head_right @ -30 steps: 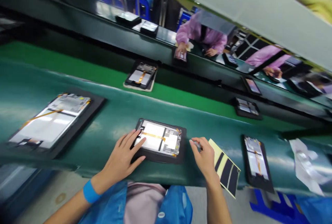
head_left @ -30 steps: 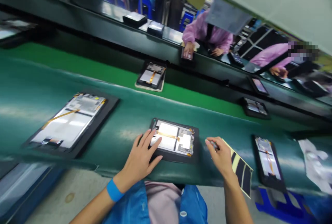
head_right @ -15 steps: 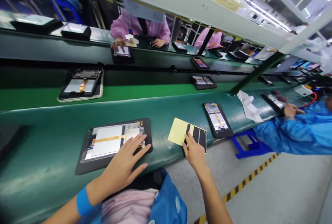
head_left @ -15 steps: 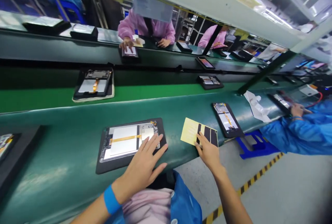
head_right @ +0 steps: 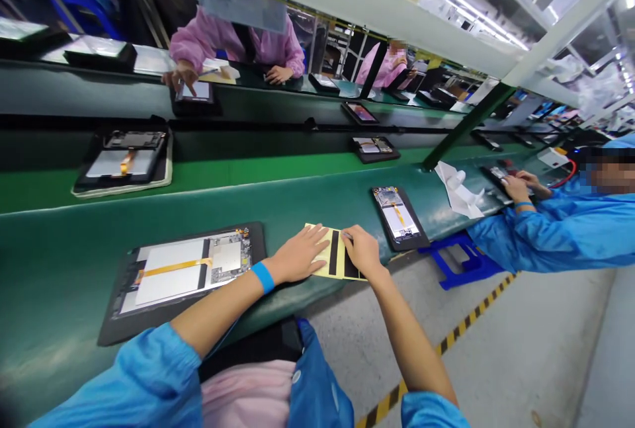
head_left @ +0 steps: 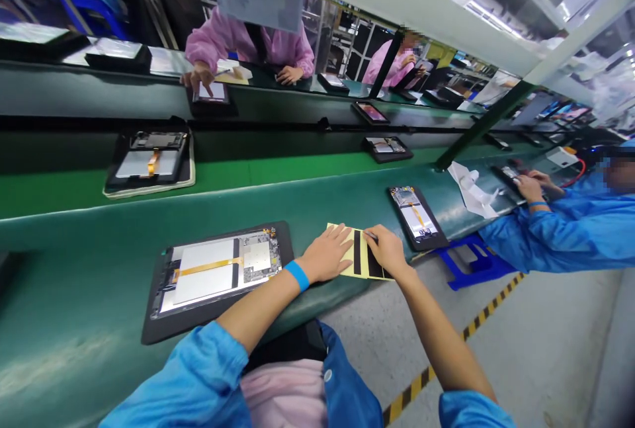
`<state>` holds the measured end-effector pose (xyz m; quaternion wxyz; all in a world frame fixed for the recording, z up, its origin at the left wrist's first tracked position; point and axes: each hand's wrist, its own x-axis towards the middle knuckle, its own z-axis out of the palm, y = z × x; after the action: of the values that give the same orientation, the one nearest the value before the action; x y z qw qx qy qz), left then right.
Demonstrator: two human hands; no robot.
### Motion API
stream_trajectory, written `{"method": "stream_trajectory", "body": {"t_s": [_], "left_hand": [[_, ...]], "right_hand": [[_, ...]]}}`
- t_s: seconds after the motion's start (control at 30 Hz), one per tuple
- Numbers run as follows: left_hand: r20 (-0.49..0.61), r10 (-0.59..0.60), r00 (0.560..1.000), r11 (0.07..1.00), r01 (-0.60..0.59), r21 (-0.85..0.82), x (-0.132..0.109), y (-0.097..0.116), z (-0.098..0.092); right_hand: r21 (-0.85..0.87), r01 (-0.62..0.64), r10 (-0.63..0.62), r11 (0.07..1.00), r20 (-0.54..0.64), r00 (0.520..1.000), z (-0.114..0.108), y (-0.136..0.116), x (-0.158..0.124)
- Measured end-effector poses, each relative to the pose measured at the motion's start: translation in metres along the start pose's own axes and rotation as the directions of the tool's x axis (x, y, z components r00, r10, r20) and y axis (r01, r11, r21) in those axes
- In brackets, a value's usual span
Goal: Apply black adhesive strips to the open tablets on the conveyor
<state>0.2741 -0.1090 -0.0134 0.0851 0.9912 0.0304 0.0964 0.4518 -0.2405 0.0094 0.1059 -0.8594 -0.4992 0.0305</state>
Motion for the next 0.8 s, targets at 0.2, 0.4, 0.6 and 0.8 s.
{"method": "stream_trajectory", "body": {"t_s": [0.2, 0.4, 0.6, 0.8], "left_hand": [[0.028, -0.003, 1.0, 1.0, 0.003, 0.008, 0.019, -0.002, 0.018], [0.034, -0.053, 0.998, 0.998, 0.052, 0.025, 0.009, 0.006, 0.018], [0.021, -0.18, 0.984, 0.982, 0.178, 0.057, -0.015, -0.01, 0.007], [0.051, -0.224, 0.973, 0.973, 0.221, 0.064, -0.023, -0.025, 0.001]], "right_hand": [[-0.027, 0.034, -0.033, 0.999, 0.049, 0.998, 0.005, 0.003, 0.011], [-0.03, 0.047, -0.045, 0.998, 0.07, 0.997, 0.005, 0.005, 0.012], [-0.005, 0.104, -0.103, 0.995, 0.07, 0.992, 0.001, -0.008, 0.022], [0.011, 0.184, -0.184, 0.983, 0.102, 0.978, 0.005, -0.035, 0.046]]}}
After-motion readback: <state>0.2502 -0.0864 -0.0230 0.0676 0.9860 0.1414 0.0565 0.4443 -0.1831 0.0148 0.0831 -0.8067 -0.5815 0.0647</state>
